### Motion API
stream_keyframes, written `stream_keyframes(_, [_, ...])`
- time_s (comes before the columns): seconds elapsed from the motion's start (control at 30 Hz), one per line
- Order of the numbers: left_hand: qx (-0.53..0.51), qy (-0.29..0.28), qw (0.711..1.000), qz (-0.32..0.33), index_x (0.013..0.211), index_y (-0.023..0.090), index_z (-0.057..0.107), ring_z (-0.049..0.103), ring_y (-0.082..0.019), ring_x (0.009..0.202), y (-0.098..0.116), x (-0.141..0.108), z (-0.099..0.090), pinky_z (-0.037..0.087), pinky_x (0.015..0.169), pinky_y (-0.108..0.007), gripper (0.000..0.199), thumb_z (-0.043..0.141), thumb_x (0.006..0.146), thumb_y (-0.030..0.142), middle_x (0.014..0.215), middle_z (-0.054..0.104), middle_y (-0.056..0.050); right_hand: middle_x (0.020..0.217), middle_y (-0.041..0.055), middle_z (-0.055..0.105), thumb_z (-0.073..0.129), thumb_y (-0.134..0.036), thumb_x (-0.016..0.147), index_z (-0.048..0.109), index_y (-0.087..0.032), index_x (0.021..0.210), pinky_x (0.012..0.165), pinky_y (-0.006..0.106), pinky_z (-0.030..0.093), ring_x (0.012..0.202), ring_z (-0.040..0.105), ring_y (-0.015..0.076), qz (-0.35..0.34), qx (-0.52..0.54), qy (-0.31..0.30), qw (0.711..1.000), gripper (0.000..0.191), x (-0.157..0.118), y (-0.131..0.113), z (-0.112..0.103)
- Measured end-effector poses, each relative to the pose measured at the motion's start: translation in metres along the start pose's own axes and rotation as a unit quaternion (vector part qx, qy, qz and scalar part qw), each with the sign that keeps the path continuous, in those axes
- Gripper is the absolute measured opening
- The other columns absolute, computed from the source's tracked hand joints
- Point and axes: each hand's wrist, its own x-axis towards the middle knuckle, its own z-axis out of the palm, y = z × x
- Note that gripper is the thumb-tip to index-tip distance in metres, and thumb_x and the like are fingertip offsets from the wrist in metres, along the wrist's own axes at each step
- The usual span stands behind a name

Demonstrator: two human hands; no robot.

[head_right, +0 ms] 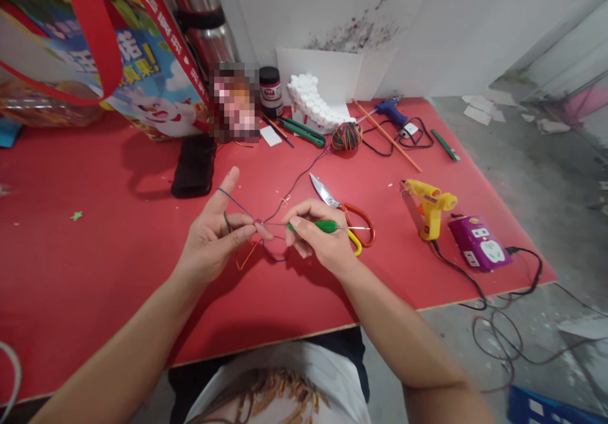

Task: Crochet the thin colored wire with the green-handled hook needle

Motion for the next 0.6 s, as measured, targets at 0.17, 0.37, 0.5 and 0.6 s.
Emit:
stream_keyframes(0.17, [-0.008, 0.031, 0.999, -0.017, 0.168, 0.029, 0.01, 0.059, -0.007, 0.052, 0.0, 0.001, 0.0, 0.045, 0.053, -0.017, 0.102, 0.075, 0.092, 0.021, 0.095, 0.082, -0.007, 0.077, -0.0016, 0.068, 0.058, -0.027, 0.102, 0.069, -0.022, 0.105, 0.047, 0.023, 0.045, 0.047, 0.055, 0.0074, -0.068, -0.141, 0.074, 0.985, 0.012, -0.003, 0.001, 0.007])
stream_keyframes(0.37, [-0.087, 0.018, 0.995, -0.034, 0.167, 0.042, 0.008, 0.053, -0.003, 0.051, -0.004, 0.002, 0.004, 0.051, 0.06, -0.019, 0.11, 0.08, 0.087, 0.019, 0.128, 0.076, -0.01, 0.104, 0.0062, 0.067, 0.058, -0.029, 0.104, 0.071, -0.026, 0.119, 0.084, 0.036, 0.055, 0.085, 0.064, 0.0167, -0.191, -0.367, 0.035, 0.91, 0.02, 0.0, 0.001, 0.01])
stream_keyframes(0.5, [-0.052, -0.018, 0.998, -0.028, 0.164, 0.051, 0.007, 0.054, -0.003, 0.061, -0.008, -0.002, 0.013, 0.05, 0.066, -0.02, 0.109, 0.077, 0.089, 0.016, 0.154, 0.057, -0.012, 0.099, 0.008, 0.063, 0.079, -0.038, 0.089, 0.069, -0.02, 0.107, 0.081, 0.036, 0.053, 0.089, 0.062, 0.0211, -0.222, -0.435, 0.062, 0.87, 0.028, 0.002, 0.012, 0.014])
stream_keyframes(0.6, [0.005, -0.023, 0.999, -0.021, 0.164, 0.05, 0.012, 0.046, -0.003, 0.057, -0.01, -0.007, 0.017, 0.044, 0.056, -0.018, 0.105, 0.074, 0.088, 0.013, 0.157, 0.054, -0.013, 0.094, 0.0063, 0.065, 0.067, -0.03, 0.099, 0.069, -0.021, 0.1, 0.079, 0.033, 0.053, 0.086, 0.063, 0.0189, -0.218, -0.42, 0.044, 0.88, 0.01, 0.003, 0.02, 0.017])
